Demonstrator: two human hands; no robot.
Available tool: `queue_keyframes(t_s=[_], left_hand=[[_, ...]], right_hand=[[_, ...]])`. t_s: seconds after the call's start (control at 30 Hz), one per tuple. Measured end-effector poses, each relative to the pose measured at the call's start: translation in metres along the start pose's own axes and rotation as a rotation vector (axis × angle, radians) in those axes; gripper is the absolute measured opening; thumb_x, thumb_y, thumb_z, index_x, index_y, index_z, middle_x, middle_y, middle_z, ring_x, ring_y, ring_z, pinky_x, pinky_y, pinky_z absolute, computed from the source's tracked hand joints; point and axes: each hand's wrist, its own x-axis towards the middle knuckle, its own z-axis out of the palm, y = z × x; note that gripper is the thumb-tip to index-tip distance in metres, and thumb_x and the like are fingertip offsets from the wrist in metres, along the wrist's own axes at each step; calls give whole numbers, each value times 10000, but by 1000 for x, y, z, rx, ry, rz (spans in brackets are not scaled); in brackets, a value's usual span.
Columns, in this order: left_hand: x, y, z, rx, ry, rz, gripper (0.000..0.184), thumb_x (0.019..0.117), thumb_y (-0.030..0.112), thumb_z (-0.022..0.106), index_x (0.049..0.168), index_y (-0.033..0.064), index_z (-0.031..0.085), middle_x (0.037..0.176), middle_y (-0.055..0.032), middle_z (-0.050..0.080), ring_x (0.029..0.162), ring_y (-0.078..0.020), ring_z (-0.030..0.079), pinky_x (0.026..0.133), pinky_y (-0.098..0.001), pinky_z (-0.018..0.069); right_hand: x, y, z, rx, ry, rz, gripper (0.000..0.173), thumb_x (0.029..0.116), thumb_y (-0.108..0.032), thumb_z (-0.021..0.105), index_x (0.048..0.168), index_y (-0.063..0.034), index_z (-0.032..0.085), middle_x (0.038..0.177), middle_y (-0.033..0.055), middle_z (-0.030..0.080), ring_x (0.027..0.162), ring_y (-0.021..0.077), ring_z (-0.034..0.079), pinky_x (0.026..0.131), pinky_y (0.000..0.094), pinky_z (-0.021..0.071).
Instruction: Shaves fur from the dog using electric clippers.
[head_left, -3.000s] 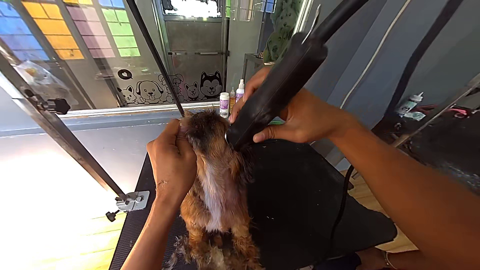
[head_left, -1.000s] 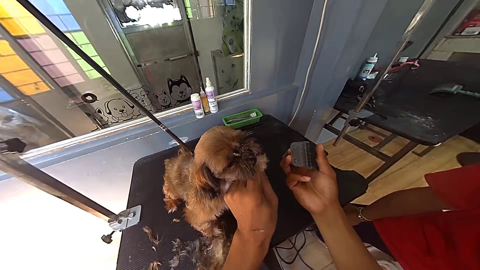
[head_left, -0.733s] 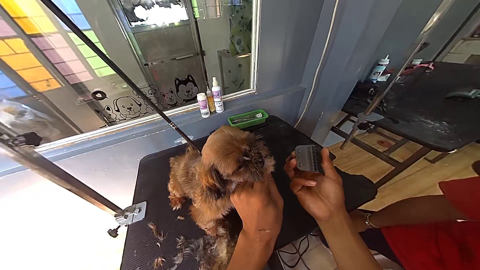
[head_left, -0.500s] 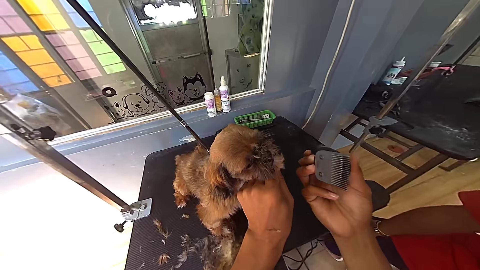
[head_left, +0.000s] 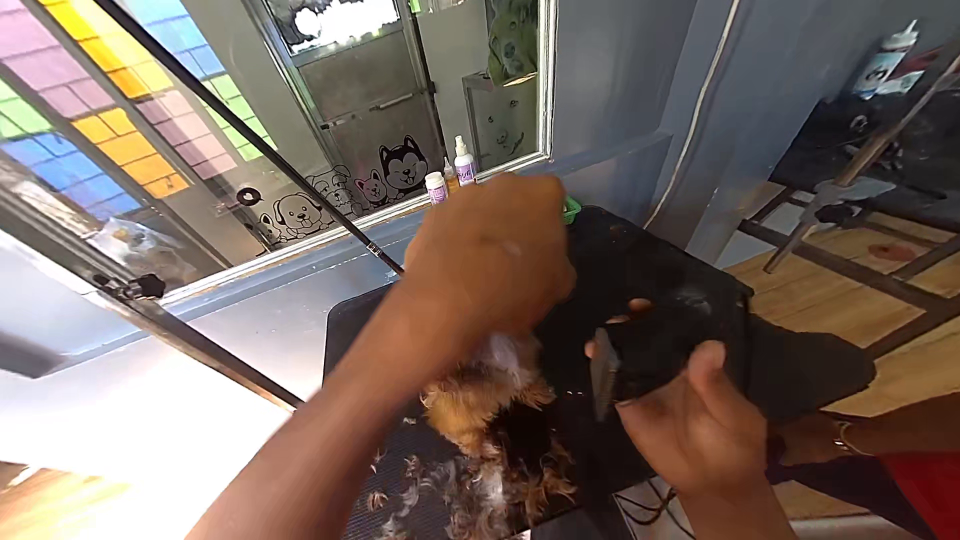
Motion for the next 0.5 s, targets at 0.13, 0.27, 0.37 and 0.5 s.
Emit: queue_keyframes(t_s=[0.13,0.27,0.37,0.5], left_hand=[[17,-26,-13,-39,-36,-37,315,929,242,637,635,152,569,565,-26,535,517,-206,537,457,-461,421],[-43,-20,63,105,440,-31,281,957,242,587,694,146,601,588,-15,523,547,-230,562,486,-462,456],[-72,-22,139,95,722,-122,321,961,238,518,687,142,654,491,25,483,433,-156,520,405,-368,399],[-88,-13,171,-100,770,-211,320,966,221,527,723,107,701,509,26,523,434,-100,504,427,-308,407]], right_hand=[[-2,10,6,-70,-62,-66,448,932,-318,746,1330,-157,620,1261,112,679,1148,257,676,981,454,579],[7,-12,-18,8,-466,170,519,878,-420,747,1301,-161,597,1440,117,546,928,209,703,734,357,624],[10,-27,-14,251,-614,309,493,843,-437,780,1191,-102,679,1583,128,436,775,207,729,580,329,619],[26,-33,18,211,-788,346,448,872,-457,752,1140,-107,672,1594,109,420,837,170,734,608,303,623]])
